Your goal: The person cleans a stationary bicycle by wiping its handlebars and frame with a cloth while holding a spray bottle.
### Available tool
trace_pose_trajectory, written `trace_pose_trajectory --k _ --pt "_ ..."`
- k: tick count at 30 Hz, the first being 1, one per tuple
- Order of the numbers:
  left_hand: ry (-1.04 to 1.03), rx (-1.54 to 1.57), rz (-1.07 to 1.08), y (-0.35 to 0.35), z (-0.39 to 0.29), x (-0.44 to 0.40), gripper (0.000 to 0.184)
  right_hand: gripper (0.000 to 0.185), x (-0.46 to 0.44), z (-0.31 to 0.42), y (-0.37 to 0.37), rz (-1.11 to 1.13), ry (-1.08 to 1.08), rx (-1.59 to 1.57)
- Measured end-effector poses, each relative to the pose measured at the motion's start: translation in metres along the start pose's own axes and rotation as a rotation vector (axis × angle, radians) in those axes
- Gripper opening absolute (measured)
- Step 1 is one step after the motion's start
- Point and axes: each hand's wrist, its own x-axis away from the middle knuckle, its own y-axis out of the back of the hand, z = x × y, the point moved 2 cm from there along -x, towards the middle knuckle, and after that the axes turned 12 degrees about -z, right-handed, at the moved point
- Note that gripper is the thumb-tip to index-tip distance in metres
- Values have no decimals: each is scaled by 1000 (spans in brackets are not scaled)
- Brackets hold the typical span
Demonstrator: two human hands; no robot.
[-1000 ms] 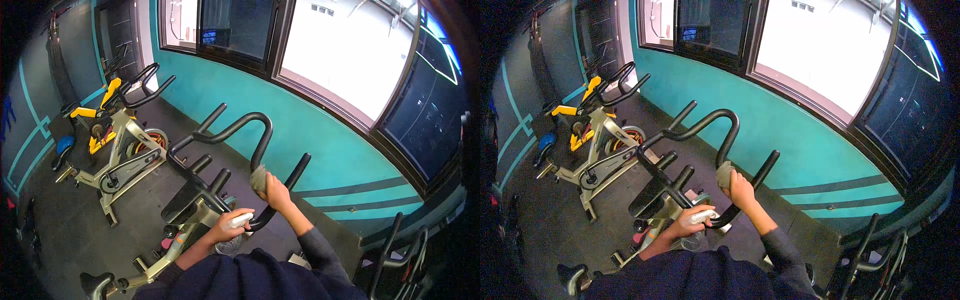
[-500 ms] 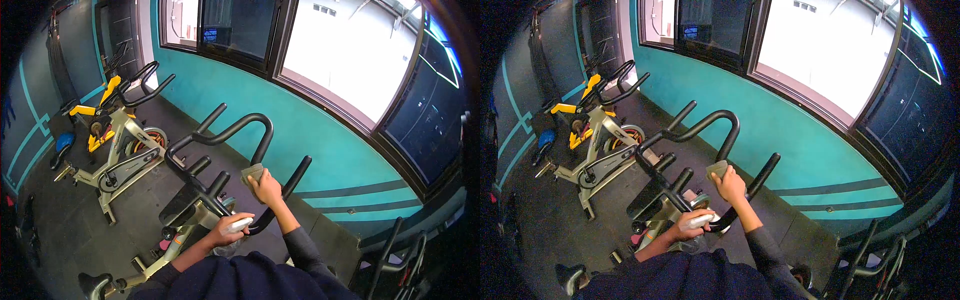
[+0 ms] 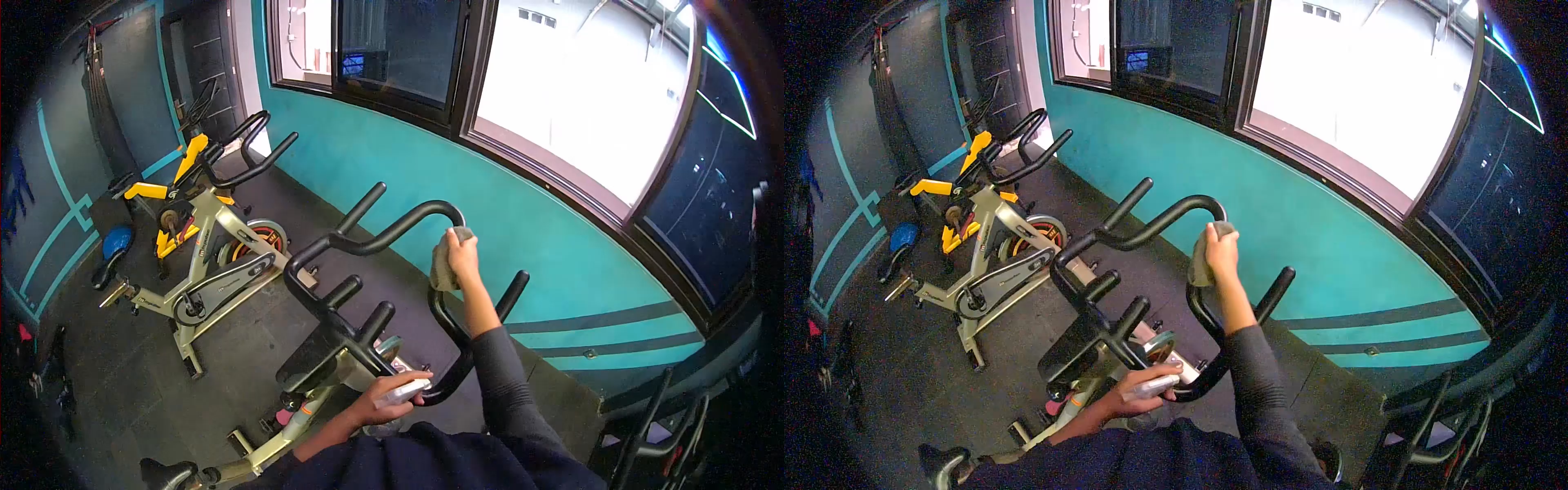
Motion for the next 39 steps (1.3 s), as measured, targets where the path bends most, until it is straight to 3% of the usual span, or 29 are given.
trace_pose_trajectory --k 3,6,13,15,17,18,23,27,32,39 --pt "-2 25 4 8 -3 -4 57 69 -33 13 2 22 125 171" --pt "-39 22 36 16 4 -7 56 60 -59 32 -1 206 488 448" --pt "-2 -31 165 24 3 -13 62 62 -73 73 -33 424 764 687" --pt "17 -57 165 24 1 -13 62 60 -67 80 -43 402 839 699" --pt "-6 -78 132 21 -6 -14 60 60 -60 88 -52 515 936 779" --pt "-34 -100 98 20 -8 -15 58 59 -62 75 -66 450 1079 698" --pt "-13 -77 162 24 2 -15 60 57 0 92 -97 677 1207 659" --pt "-28 -54 178 25 0 -15 62 54 28 85 -113 679 1307 566" --pt "-22 -66 164 25 3 -14 62 59 18 89 -108 719 1345 536" --pt "-17 -97 103 23 -8 -13 61 80 -45 91 -75 719 1388 613"
